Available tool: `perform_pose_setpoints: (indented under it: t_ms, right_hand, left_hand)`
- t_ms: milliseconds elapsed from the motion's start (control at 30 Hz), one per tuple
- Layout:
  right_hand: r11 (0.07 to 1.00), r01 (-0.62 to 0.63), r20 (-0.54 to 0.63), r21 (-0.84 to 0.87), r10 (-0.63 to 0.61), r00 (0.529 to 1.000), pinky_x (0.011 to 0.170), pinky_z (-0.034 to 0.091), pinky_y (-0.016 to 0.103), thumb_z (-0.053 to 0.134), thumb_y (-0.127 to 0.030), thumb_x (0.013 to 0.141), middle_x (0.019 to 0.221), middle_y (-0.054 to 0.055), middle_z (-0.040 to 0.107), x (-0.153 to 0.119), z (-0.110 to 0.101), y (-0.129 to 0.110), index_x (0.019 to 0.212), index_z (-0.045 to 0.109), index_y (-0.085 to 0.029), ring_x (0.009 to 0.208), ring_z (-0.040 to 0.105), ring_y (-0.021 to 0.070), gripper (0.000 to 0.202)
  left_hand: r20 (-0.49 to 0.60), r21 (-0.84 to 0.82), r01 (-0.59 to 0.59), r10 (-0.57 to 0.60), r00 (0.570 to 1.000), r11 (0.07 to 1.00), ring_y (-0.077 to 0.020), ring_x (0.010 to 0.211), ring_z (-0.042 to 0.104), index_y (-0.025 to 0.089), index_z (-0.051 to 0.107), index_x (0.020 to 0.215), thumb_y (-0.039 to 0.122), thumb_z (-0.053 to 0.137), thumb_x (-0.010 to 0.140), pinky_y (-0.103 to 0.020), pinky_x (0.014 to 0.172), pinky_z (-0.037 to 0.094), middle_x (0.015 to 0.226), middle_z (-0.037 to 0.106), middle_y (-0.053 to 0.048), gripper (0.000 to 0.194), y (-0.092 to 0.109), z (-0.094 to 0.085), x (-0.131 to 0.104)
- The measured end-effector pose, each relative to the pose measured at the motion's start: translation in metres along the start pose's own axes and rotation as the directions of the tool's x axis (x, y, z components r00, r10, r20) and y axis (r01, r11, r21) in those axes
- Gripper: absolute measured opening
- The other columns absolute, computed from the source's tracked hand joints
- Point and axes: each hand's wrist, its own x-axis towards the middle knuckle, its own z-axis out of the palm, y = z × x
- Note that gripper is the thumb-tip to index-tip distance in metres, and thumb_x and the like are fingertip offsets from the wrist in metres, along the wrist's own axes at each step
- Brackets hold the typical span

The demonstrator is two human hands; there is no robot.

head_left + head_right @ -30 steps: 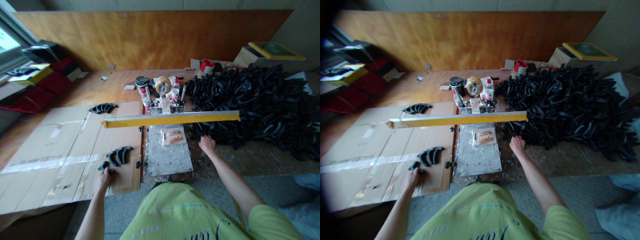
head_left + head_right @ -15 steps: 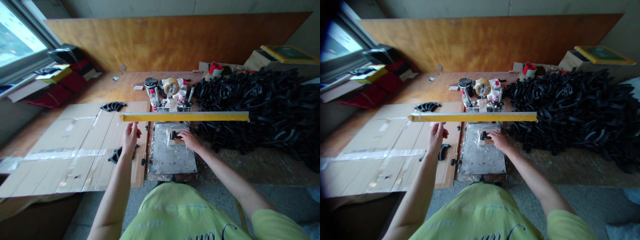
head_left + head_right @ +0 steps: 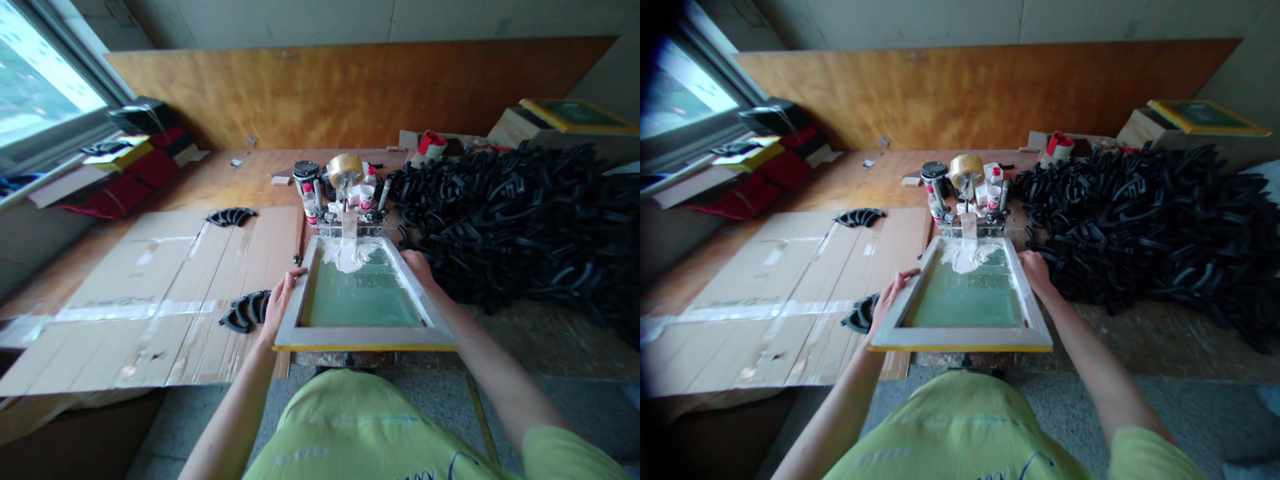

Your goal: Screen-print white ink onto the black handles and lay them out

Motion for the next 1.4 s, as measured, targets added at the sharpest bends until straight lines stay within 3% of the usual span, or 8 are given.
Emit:
perform_pose_setpoints:
  t_ms: [167,433,667,833,967,1067,1200,1400]
  right_hand:
    - [0.962,0.270,-0.301,0.047,-0.244,0.922,0.107,0.037,0.039,0.062,-0.021,0.084,0.137,0.012,0.049,0.054,-0.012,-0.042,0.133,0.052,-0.016,0.125,0.046,0.0256,0.051]
    - [0.929,0.354,-0.004,-0.106,-0.356,0.934,0.087,0.044,0.032,0.060,-0.021,0.087,0.106,0.013,0.064,0.075,0.010,-0.095,0.104,0.060,-0.014,0.103,0.054,0.0246,0.019]
    - [0.941,0.332,0.037,-0.061,-0.331,0.943,0.084,0.045,0.030,0.064,-0.023,0.085,0.106,0.008,0.068,0.076,-0.009,-0.101,0.122,0.057,-0.021,0.098,0.061,0.0230,0.038]
    - [0.958,0.286,-0.156,-0.006,-0.284,0.946,0.087,0.046,0.034,0.064,-0.029,0.085,0.117,0.007,0.065,0.093,-0.045,-0.077,0.140,0.045,-0.028,0.099,0.062,0.0236,0.058]
    - [0.988,-0.003,-0.331,0.156,0.055,0.942,0.086,0.047,0.035,0.047,-0.025,0.092,0.101,0.009,0.070,0.085,-0.062,-0.007,0.125,0.059,-0.018,0.092,0.064,0.0229,0.037]
    - [0.951,-0.258,-0.243,0.171,0.294,0.924,0.088,0.048,0.037,0.045,-0.019,0.090,0.102,0.012,0.071,0.051,-0.036,0.022,0.112,0.066,-0.015,0.098,0.063,0.0250,0.031]
    - [0.990,0.080,-0.125,0.114,-0.066,0.990,0.104,0.041,0.038,0.044,-0.025,0.094,0.117,0.012,0.067,-0.001,0.025,-0.013,0.116,0.066,-0.016,0.116,0.056,0.0232,0.032]
    - [0.820,0.563,-0.049,0.105,-0.561,0.826,0.114,0.026,0.053,0.064,-0.032,0.087,0.135,0.011,0.058,-0.023,0.070,-0.093,0.127,0.060,-0.019,0.138,0.038,0.0273,0.043]
  left_hand:
    - [0.046,0.100,0.144,-0.150,0.988,0.984,-0.0137,0.061,0.053,0.018,0.057,0.131,0.059,0.063,0.076,-0.023,0.054,0.040,0.073,0.062,0.000,0.069,-0.056,-0.002,-0.013]
    - [0.041,0.190,0.082,-0.091,0.995,0.978,-0.0093,0.052,0.039,0.019,0.048,0.140,0.054,0.059,0.081,-0.021,0.051,0.031,0.064,0.048,0.006,0.070,-0.091,0.000,-0.004]
    - [0.077,0.057,0.202,-0.206,0.976,0.978,-0.0132,0.060,0.053,0.019,0.054,0.135,0.055,0.068,0.074,-0.022,0.054,0.039,0.074,0.063,0.000,0.072,-0.050,-0.002,-0.010]
    - [0.063,0.010,0.162,-0.162,0.985,0.987,-0.0133,0.061,0.056,0.018,0.069,0.112,0.064,0.058,0.079,-0.022,0.051,0.041,0.084,0.068,-0.003,0.057,-0.007,-0.006,-0.004]
    - [0.054,-0.141,0.050,-0.042,0.998,0.989,-0.0147,0.067,0.061,0.017,0.068,0.110,0.068,0.052,0.081,-0.024,0.058,0.048,0.089,0.069,-0.006,0.060,0.019,0.002,0.018]
    - [-0.052,-0.243,-0.144,0.136,0.989,0.959,-0.0175,0.088,0.065,0.018,0.065,0.107,0.062,0.053,0.083,-0.025,0.069,0.052,0.106,0.068,-0.008,0.052,0.034,0.016,0.036]
    - [-0.067,-0.239,-0.164,0.152,0.986,0.957,-0.0135,0.072,0.063,0.018,0.062,0.111,0.046,0.059,0.081,-0.020,0.055,0.047,0.087,0.068,-0.005,0.041,0.054,0.028,0.048]
    - [-0.061,-0.269,-0.135,0.123,0.990,0.954,-0.0104,0.065,0.061,0.018,0.062,0.108,0.040,0.059,0.080,-0.018,0.054,0.046,0.079,0.065,-0.001,0.036,0.059,0.026,0.044]
